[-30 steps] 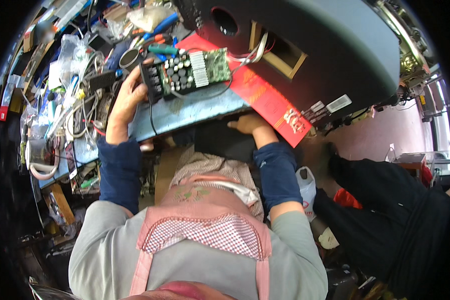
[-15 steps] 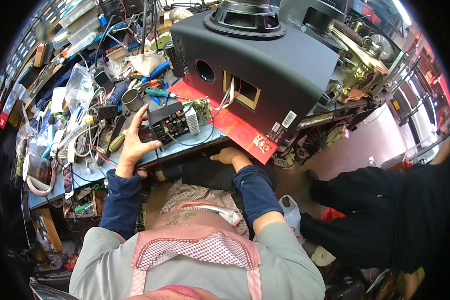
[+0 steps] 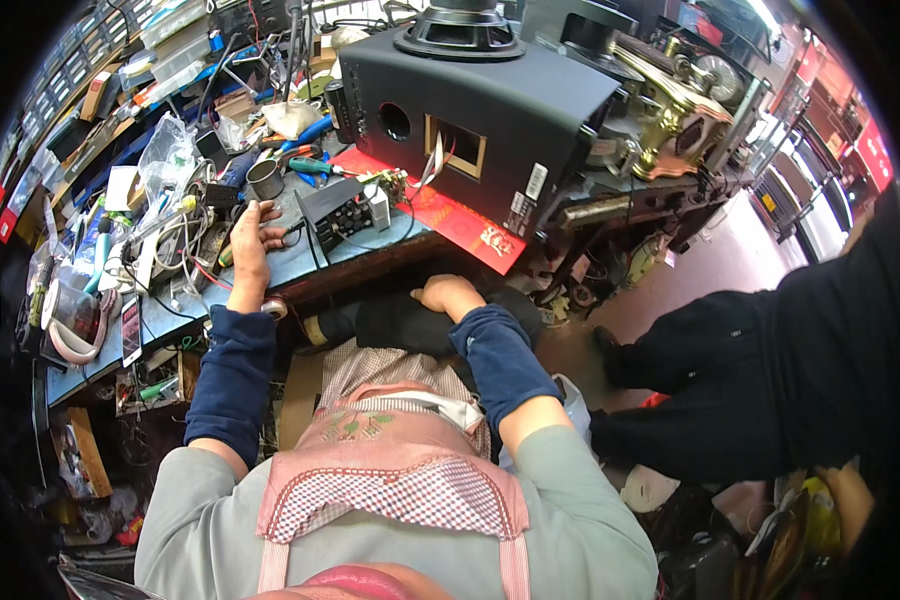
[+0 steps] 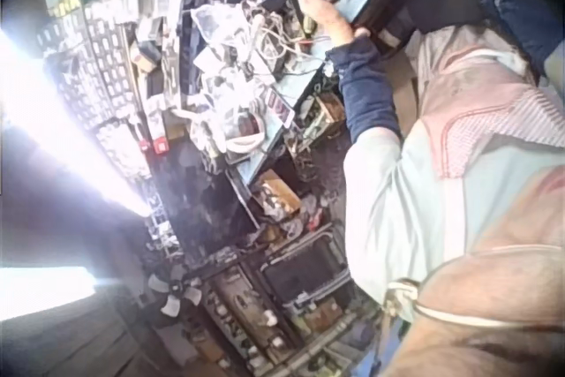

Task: The person holds a small electronic circuit board with both hands, turning it over to view different sides and pointing at components. The person repeatedly reaches under the workbench with their right hand while holding the board in their left hand.

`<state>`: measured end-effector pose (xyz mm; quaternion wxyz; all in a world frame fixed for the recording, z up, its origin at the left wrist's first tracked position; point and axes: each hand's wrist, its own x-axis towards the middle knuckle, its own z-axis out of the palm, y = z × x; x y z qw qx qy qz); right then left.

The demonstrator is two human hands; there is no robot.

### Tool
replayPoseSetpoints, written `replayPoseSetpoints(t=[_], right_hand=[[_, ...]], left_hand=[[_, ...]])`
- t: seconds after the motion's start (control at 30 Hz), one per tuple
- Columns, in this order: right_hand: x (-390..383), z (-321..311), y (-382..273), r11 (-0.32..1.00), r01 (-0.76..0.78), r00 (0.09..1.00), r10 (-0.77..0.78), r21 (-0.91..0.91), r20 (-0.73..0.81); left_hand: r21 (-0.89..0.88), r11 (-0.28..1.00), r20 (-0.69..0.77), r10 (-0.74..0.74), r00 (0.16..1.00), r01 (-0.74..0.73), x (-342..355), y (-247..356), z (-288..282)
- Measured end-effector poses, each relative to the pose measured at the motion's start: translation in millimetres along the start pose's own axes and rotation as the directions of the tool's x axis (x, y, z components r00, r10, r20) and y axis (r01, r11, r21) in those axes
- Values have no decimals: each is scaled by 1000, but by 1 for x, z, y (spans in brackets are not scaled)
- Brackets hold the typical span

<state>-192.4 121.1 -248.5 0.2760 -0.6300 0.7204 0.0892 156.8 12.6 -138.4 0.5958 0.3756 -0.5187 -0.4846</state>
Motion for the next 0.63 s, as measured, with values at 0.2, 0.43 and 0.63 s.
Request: replayPoseSetpoints(t=[0.2,0.43,0.63], right_hand=[[-44,21,-7,993,121,888,-101,16,-449],[-129,97,31,727,572,523,-679,-379,-515],[-233,140,107,690,568,635,-714,-449,-294]], left_hand=[[-152,987,-57,-56,997,46,8,-16,-29],[0,996,82,84,993,-84,-12,-18,-4],[196,971,110,115,987,-135,-5,-24,-13]])
